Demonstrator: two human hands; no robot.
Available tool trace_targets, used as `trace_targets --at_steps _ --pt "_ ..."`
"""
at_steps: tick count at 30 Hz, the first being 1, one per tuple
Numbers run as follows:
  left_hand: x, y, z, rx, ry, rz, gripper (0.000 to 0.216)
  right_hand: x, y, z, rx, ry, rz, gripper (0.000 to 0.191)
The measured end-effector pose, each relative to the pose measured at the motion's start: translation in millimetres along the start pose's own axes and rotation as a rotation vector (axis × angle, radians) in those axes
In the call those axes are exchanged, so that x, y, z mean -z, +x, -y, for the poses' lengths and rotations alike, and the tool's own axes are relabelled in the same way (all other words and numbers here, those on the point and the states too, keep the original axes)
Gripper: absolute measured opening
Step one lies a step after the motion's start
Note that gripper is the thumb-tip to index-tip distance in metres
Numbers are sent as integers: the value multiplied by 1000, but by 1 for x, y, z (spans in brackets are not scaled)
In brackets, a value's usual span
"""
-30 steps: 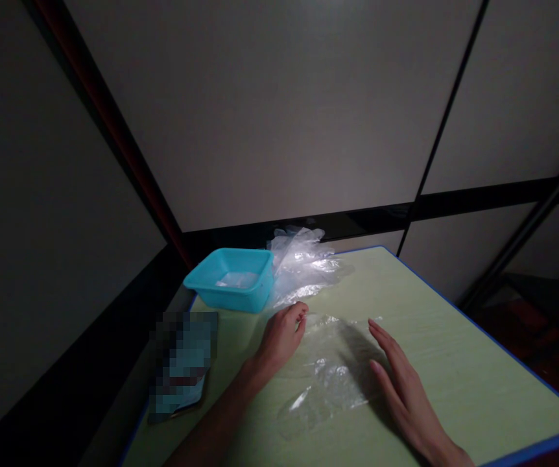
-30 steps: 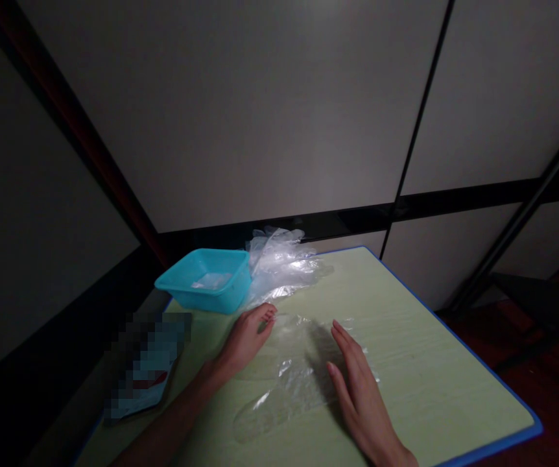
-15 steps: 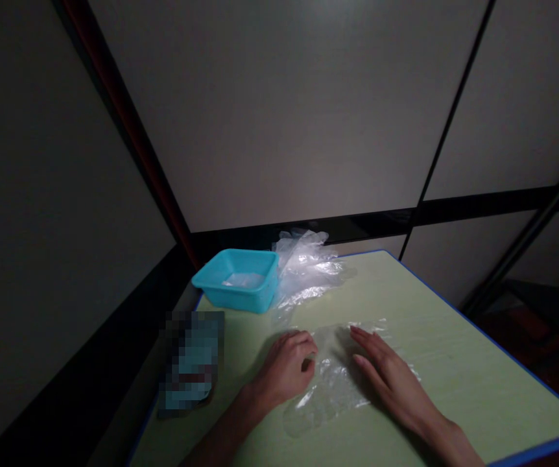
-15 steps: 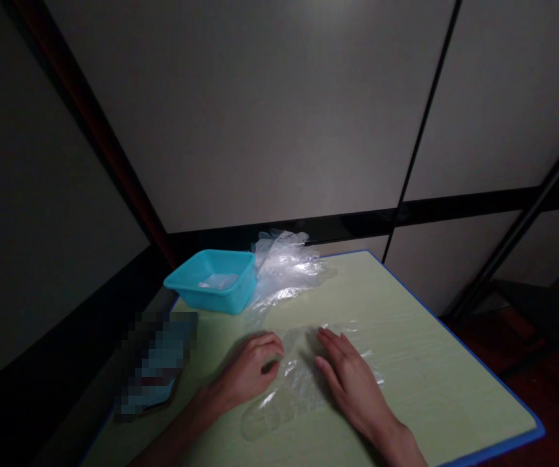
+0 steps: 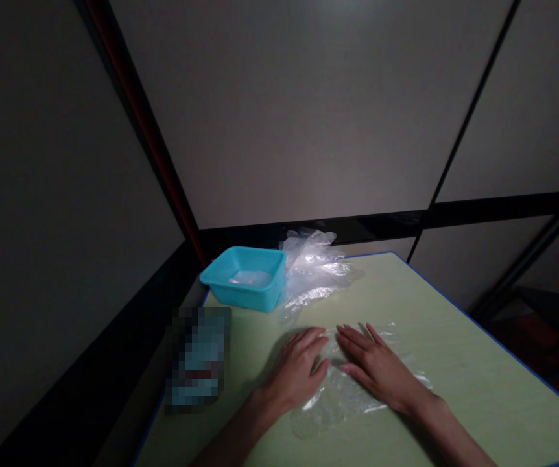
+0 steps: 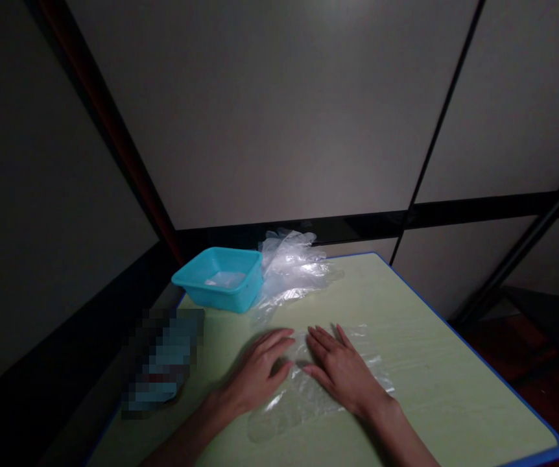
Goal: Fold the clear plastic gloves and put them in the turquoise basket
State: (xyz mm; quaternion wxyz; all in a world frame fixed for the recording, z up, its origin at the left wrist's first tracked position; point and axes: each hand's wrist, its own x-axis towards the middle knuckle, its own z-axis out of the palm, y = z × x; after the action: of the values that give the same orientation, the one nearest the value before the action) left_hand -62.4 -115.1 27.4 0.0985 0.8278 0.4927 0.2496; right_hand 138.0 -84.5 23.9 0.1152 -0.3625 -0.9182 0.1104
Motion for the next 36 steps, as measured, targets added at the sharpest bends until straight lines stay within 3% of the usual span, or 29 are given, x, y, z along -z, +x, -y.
trace_targets --at_steps 7,20,26,32,36 --pt "-8 2 -6 -129 222 196 52 -7 -1 -1 23 -42 -32 61" --pt "-18 -2 1 -167 272 204 52 -15 -3 -10 14 -29 -17 59" --pt "-7 1 0 -118 152 252 60 -9 -9 -22 -139 -45 -94 61" --pt "15 0 6 7 -50 70 60 16 -34 -27 -56 37 -62 54" --pt "14 -4 12 52 -84 -23 51 29 -55 -27 -27 55 -34 48"
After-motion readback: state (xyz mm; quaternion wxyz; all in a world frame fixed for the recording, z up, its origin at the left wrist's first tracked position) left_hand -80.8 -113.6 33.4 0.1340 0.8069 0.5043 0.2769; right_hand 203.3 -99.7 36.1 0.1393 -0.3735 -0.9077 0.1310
